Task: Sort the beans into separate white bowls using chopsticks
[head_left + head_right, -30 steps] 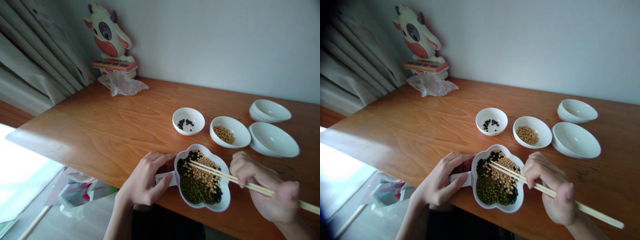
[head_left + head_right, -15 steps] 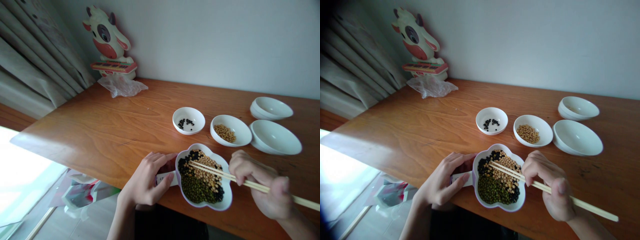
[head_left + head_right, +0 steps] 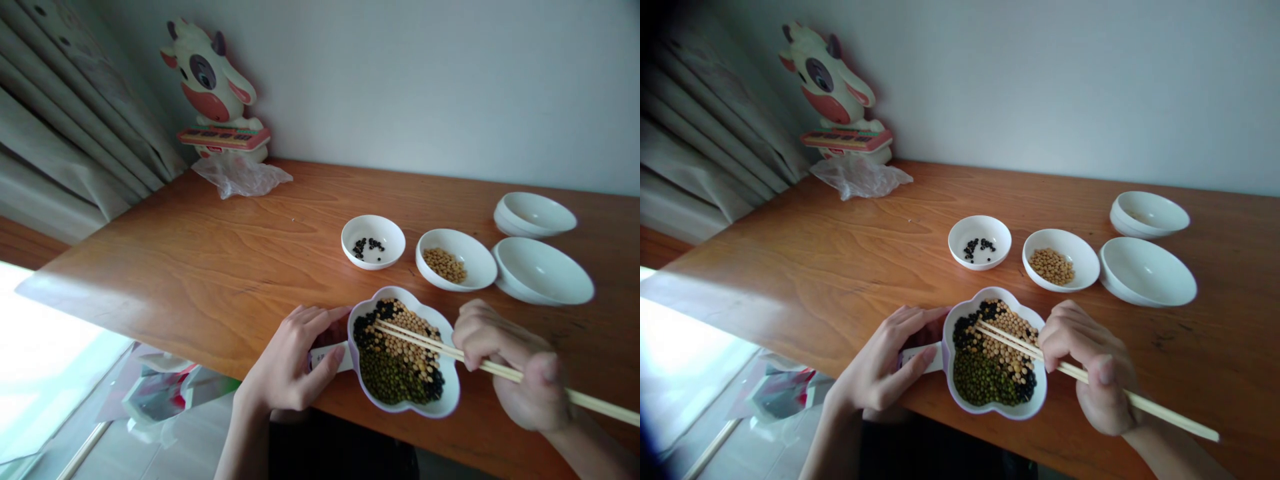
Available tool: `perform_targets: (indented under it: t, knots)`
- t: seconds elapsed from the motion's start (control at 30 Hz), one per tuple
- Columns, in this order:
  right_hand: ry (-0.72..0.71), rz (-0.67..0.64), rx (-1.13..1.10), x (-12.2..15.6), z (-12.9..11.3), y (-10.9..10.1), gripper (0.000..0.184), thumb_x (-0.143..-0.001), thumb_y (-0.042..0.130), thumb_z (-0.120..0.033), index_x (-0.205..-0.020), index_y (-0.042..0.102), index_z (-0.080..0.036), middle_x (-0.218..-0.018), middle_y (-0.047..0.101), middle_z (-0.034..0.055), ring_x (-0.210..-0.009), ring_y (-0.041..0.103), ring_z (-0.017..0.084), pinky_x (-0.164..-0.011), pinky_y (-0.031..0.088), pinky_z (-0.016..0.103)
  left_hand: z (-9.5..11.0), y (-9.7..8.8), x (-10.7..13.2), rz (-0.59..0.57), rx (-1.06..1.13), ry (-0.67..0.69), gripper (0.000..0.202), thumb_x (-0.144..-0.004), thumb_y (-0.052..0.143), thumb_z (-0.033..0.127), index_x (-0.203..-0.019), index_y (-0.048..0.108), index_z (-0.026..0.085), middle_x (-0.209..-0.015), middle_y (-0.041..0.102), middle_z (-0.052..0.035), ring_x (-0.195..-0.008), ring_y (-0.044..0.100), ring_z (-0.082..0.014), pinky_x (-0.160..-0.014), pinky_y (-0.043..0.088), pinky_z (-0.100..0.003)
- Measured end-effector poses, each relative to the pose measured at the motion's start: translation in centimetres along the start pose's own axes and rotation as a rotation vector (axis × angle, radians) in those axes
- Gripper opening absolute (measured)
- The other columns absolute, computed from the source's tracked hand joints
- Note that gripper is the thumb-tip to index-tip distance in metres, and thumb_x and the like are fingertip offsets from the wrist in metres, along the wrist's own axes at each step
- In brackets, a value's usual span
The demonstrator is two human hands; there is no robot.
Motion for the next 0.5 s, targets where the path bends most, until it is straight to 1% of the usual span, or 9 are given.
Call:
perform_targets:
  t: [0.17,0.27,0.33,0.4,0.43,0.5]
  knots:
    - [-0.018,0.055,-0.062,-0.4,-0.6,-0.3,0.073,-0.116,0.029,-0.072,-0.073,0.068,-0.027,-0.059,0.06,0.0014,-0.054,0.054,0.022,-0.067,0.04,0.045,0.0,-0.1,0.1,0.013,0.003,-0.002,0.051,-0.109,0.062,0.042,-0.156,0.068,0.024,-0.129,0.082,-0.0093,-0.11,0.074,-0.0325,-0.102,0.052,-0.049]
    - [0.007,0.12,-0.083,-0.2,-0.5,-1.4,0.076,-0.114,0.027,-0.074,-0.075,0.072,-0.028,-0.057,0.059,0.0025,-0.054,0.053,0.023,-0.067,0.04,0.047,-0.1,0.0,0.1,0.008,0.0,-0.007,0.051,-0.109,0.061,0.042,-0.156,0.069,0.023,-0.126,0.082,-0.0103,-0.108,0.074,-0.0327,-0.1,0.053,-0.049]
    - [0.031,0.206,-0.081,0.1,-0.2,-2.8,0.077,-0.112,0.028,-0.078,-0.075,0.076,-0.031,-0.057,0.059,0.0037,-0.054,0.052,0.024,-0.07,0.042,0.05,-0.2,0.0,0.1,0.006,-0.008,-0.008,0.051,-0.109,0.062,0.042,-0.156,0.069,0.023,-0.121,0.082,-0.0102,-0.105,0.074,-0.0323,-0.098,0.053,-0.049]
    - [0.011,0.319,-0.044,0.6,0.1,-4.8,0.075,-0.11,0.035,-0.08,-0.074,0.079,-0.031,-0.054,0.058,0.0044,-0.053,0.052,0.025,-0.073,0.043,0.053,-0.3,0.0,0.1,0.003,-0.013,-0.007,0.051,-0.109,0.062,0.042,-0.156,0.068,0.023,-0.118,0.081,-0.0099,-0.103,0.074,-0.0319,-0.096,0.054,-0.048]
    - [-0.024,0.385,-0.005,0.9,0.2,-5.9,0.073,-0.11,0.039,-0.078,-0.072,0.079,-0.031,-0.053,0.058,0.0049,-0.052,0.053,0.025,-0.074,0.043,0.054,-0.4,0.0,0.0,-0.001,-0.014,-0.006,0.051,-0.11,0.062,0.042,-0.157,0.068,0.023,-0.118,0.081,-0.0098,-0.103,0.074,-0.0319,-0.097,0.054,-0.048]
    - [-0.136,0.559,0.129,2.0,-0.1,-8.3,0.075,-0.11,0.035,-0.072,-0.065,0.075,-0.027,-0.053,0.056,0.007,-0.053,0.059,0.027,-0.074,0.04,0.054,-0.4,0.0,0.0,-0.008,-0.015,-0.005,0.052,-0.11,0.062,0.041,-0.159,0.066,0.024,-0.119,0.081,-0.0094,-0.104,0.074,-0.0316,-0.097,0.054,-0.048]
Point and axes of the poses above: each hand's wrist, its own x-axis away from the middle knuckle, its own y-axis out of the palm, z = x × y, the point moved 7 cm from there along -x, towards the middle knuckle
